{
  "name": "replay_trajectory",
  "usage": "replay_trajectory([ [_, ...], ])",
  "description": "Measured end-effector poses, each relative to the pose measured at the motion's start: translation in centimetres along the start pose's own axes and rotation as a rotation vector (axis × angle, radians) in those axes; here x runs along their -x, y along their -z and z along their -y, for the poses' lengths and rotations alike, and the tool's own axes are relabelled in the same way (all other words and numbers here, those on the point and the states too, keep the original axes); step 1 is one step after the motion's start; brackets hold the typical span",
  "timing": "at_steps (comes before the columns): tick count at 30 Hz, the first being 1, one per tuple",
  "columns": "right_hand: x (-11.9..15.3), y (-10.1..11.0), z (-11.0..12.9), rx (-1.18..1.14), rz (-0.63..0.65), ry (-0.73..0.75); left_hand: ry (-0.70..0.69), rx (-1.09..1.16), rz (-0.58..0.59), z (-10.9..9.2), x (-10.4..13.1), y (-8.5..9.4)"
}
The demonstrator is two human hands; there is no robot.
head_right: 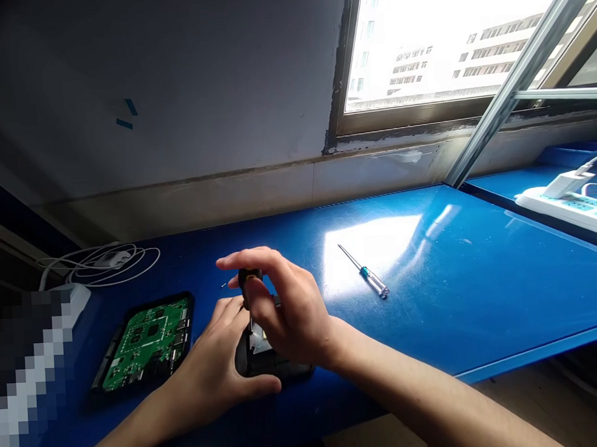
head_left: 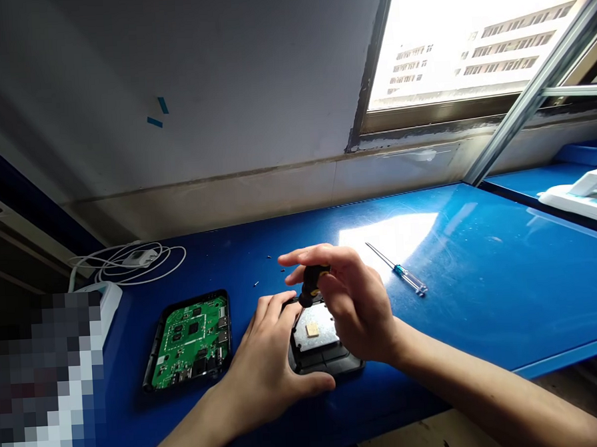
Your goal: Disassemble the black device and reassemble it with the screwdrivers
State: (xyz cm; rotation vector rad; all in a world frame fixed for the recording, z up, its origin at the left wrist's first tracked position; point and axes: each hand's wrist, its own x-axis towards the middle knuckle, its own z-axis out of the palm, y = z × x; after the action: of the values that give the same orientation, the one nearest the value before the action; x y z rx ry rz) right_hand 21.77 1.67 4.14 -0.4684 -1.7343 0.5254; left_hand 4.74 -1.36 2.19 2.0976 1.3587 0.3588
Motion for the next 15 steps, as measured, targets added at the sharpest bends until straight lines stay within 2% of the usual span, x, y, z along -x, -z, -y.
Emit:
replay_trajectory([
  [3,-0.08,0.13,-0.20,-0.029,-0.006,0.026,0.014,-0.004,0.004,0.09,0.12,-0.05],
  [8,-0.43,0.31,-0.40,0.095,-0.100,0.113,0.020,0.012,-0.006,0.09,0.15,-0.14],
  [15,0.21,0.00,0.12,0.013,-0.054,0.044,-0.015,0.021,-0.035,0.33,0.03,-0.39],
])
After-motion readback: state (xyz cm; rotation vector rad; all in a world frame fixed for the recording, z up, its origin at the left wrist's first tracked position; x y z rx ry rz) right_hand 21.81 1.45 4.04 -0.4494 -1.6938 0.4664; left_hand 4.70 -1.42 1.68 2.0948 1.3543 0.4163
